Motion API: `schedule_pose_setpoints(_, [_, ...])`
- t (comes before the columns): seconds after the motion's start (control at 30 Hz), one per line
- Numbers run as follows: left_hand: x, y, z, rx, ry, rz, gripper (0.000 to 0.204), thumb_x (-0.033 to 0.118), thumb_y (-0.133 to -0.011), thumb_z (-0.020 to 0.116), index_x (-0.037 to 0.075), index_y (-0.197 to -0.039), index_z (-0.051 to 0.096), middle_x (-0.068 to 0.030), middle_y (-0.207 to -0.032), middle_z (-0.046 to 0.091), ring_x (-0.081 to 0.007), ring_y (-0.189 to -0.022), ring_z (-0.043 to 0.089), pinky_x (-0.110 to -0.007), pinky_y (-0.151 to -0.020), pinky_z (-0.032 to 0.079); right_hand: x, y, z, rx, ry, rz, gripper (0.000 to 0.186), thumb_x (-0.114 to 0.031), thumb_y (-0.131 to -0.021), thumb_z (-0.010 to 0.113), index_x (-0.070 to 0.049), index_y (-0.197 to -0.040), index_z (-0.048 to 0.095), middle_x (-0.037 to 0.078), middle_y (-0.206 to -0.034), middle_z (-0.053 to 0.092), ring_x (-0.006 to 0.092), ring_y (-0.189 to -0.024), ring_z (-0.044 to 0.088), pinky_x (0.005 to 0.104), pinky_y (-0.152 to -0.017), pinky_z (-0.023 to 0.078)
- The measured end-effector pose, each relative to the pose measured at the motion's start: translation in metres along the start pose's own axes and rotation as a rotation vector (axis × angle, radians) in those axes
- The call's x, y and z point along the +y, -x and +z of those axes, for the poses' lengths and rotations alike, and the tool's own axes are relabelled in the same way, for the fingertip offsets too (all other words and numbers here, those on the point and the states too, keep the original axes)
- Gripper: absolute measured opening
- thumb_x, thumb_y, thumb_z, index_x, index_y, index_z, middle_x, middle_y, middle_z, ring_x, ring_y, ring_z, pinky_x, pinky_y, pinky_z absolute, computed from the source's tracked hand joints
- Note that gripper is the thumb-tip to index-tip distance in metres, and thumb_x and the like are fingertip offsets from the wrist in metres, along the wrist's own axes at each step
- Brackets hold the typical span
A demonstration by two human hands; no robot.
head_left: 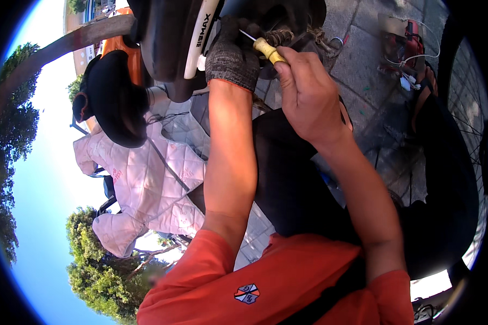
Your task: The person walks to a bicycle, puts on gloves, and uses a screwdriver to adjust the handlebars. They then test the handlebars and move the bicycle slightly.
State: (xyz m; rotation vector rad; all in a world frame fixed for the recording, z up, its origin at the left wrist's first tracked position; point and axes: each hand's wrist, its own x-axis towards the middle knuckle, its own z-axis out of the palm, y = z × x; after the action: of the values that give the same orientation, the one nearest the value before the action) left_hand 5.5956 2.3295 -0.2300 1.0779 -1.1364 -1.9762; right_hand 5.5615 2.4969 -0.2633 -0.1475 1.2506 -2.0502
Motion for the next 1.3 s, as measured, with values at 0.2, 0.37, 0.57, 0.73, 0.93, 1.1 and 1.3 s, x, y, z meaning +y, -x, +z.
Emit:
schedule_pose_setpoints(0.2, [0.006,0.02,-0.004,-0.077,-0.282,-0.066,0.027,0.021,-0.103,0.056,0.002,-0.123,0.059,-0.0178,-0.114,0.066,-0.0315,-0.109,0.063,-0.041,-0.095,0.055,0.003,-0.016,-0.021,-0.285,-0.699,0.74,0.034,-0.026,-0.104,0.053,0.001,-0.124,0.057,0.012,-0.088,0.064,0.0179,-0.062,0.062,0.0309,-0.057,0.051])
schedule_pose_setpoints(0.37, [0.005,0.015,0.002,0.044,-0.165,-0.044,0.025,0.016,-0.101,0.06,-0.001,-0.119,0.061,-0.0151,-0.108,0.067,-0.0321,-0.102,0.066,-0.047,-0.09,0.056,0.009,0.0,-0.011,0.056,0.606,-0.707,0.033,-0.019,-0.095,0.067,-0.004,-0.123,0.059,0.013,-0.085,0.06,0.0294,-0.071,0.065,0.0379,-0.062,0.053])
schedule_pose_setpoints(0.57, [0.0,0.005,-0.01,0.017,-0.189,-0.048,0.021,0.019,-0.1,0.062,0.001,-0.112,0.065,-0.0125,-0.099,0.069,-0.0279,-0.093,0.066,-0.042,-0.082,0.056,-0.013,0.0,-0.017,-0.187,-0.051,0.218,0.037,-0.034,-0.101,0.059,0.0,-0.117,0.06,0.005,-0.071,0.055,0.0177,-0.065,0.061,0.0329,-0.057,0.05])
schedule_pose_setpoints(0.73, [-0.003,0.0,-0.001,0.103,-0.111,-0.007,0.022,0.019,-0.1,0.063,0.0,-0.111,0.065,-0.0118,-0.097,0.069,-0.026,-0.091,0.066,-0.041,-0.081,0.057,-0.008,-0.005,-0.01,-0.095,-0.078,0.209,0.04,-0.039,-0.103,0.057,0.0,-0.11,0.062,0.001,-0.067,0.051,0.012,-0.06,0.057,0.0295,-0.051,0.047])
schedule_pose_setpoints(0.93, [0.002,0.008,-0.007,-0.081,-0.299,-0.006,0.023,0.022,-0.102,0.058,0.001,-0.112,0.062,-0.0123,-0.103,0.067,-0.0289,-0.094,0.066,-0.042,-0.087,0.056,-0.01,-0.009,-0.018,-0.181,-0.635,0.712,0.039,-0.039,-0.105,0.053,-0.002,-0.11,0.062,0.0,-0.07,0.051,0.0116,-0.054,0.052,0.0286,-0.046,0.043])
schedule_pose_setpoints(1.1, [0.004,0.012,-0.001,-0.059,-0.292,-0.035,0.025,0.024,-0.104,0.055,0.001,-0.111,0.063,-0.0134,-0.105,0.068,-0.0295,-0.093,0.067,-0.043,-0.081,0.058,-0.004,-0.002,-0.008,-0.03,0.121,0.02,0.038,-0.037,-0.104,0.054,0.0,-0.111,0.062,0.005,-0.072,0.056,0.0127,-0.06,0.058,0.03,-0.052,0.048])
schedule_pose_setpoints(1.3, [0.001,0.006,-0.007,-0.02,-0.179,-0.05,0.024,0.023,-0.103,0.057,0.002,-0.111,0.063,-0.0135,-0.101,0.067,-0.0285,-0.095,0.065,-0.043,-0.085,0.057,-0.009,-0.018,-0.019,-0.249,-0.674,0.779,0.037,-0.034,-0.105,0.053,0.001,-0.113,0.061,0.002,-0.075,0.057,0.0119,-0.055,0.055,0.0312,-0.053,0.049])
